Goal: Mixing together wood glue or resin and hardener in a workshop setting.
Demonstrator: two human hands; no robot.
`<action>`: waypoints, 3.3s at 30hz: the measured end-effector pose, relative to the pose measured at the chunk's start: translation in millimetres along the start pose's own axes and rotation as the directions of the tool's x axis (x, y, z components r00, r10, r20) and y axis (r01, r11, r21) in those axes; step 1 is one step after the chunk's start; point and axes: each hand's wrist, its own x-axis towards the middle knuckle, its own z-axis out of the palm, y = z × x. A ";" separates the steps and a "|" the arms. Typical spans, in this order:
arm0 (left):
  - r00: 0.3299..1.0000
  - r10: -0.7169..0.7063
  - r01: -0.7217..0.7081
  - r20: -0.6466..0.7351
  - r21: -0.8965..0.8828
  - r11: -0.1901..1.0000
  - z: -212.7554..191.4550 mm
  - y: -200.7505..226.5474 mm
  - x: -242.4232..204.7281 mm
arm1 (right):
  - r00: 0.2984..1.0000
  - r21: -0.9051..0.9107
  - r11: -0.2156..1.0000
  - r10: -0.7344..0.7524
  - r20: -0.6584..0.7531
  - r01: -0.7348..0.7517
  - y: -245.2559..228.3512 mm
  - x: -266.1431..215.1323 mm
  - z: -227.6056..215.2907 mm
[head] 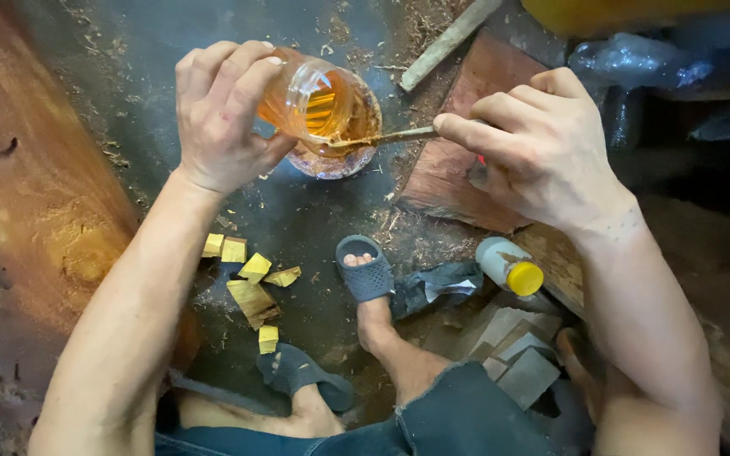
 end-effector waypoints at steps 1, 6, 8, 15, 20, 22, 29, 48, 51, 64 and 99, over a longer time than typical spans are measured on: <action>1.000 0.001 -0.001 0.000 0.004 1.000 1.6 -0.9 -2.2 | 1.000 0.000 1.000 -0.002 -0.004 0.002 -0.6 1.4 0.3; 0.924 -0.368 0.379 0.102 -0.356 0.854 0.1 4.0 -6.2 | 0.999 -0.007 0.999 0.032 0.013 -0.032 8.4 -10.2 23.6; 0.873 -0.442 0.485 0.206 -0.459 0.745 -5.9 6.7 -7.9 | 0.998 -0.015 0.998 0.057 0.019 -0.057 12.9 -16.5 40.4; 0.746 -0.430 0.639 0.509 -0.730 0.242 -25.9 15.7 -26.8 | 0.993 -0.025 0.993 0.115 -0.013 -0.115 8.4 -22.6 80.4; 0.734 -0.373 0.622 0.568 -0.783 0.031 -44.0 33.7 -24.3 | 0.984 0.011 0.985 0.174 -0.041 -0.174 -3.3 -27.8 94.8; 0.727 -0.358 0.620 0.586 -0.784 -0.026 -49.5 39.8 -25.0 | 0.978 0.034 0.980 0.200 -0.064 -0.198 -7.3 -33.6 102.2; 0.733 -0.431 0.579 0.526 -0.815 -0.009 -65.7 56.3 -40.5 | 0.926 0.245 0.917 0.353 -0.135 -0.314 -10.8 -57.9 146.1; 0.698 -0.600 0.549 0.391 -0.830 0.098 -60.9 79.7 -81.7 | 0.815 0.444 0.806 0.527 -0.241 -0.391 -9.8 -98.0 291.6; 0.704 -0.585 0.545 0.402 -0.834 0.083 -61.9 83.4 -76.5 | 0.818 0.401 0.825 0.518 -0.251 -0.399 -11.0 -95.7 258.1; 0.705 -0.592 0.509 0.391 -0.860 0.040 -52.3 89.5 -68.5 | 0.407 0.302 0.398 0.913 -0.034 -0.866 43.9 -163.3 261.8; 0.869 -0.238 0.493 0.434 -0.725 0.481 -39.4 82.5 -34.4 | 0.991 0.522 0.843 -0.128 -0.034 0.127 -80.8 6.7 20.9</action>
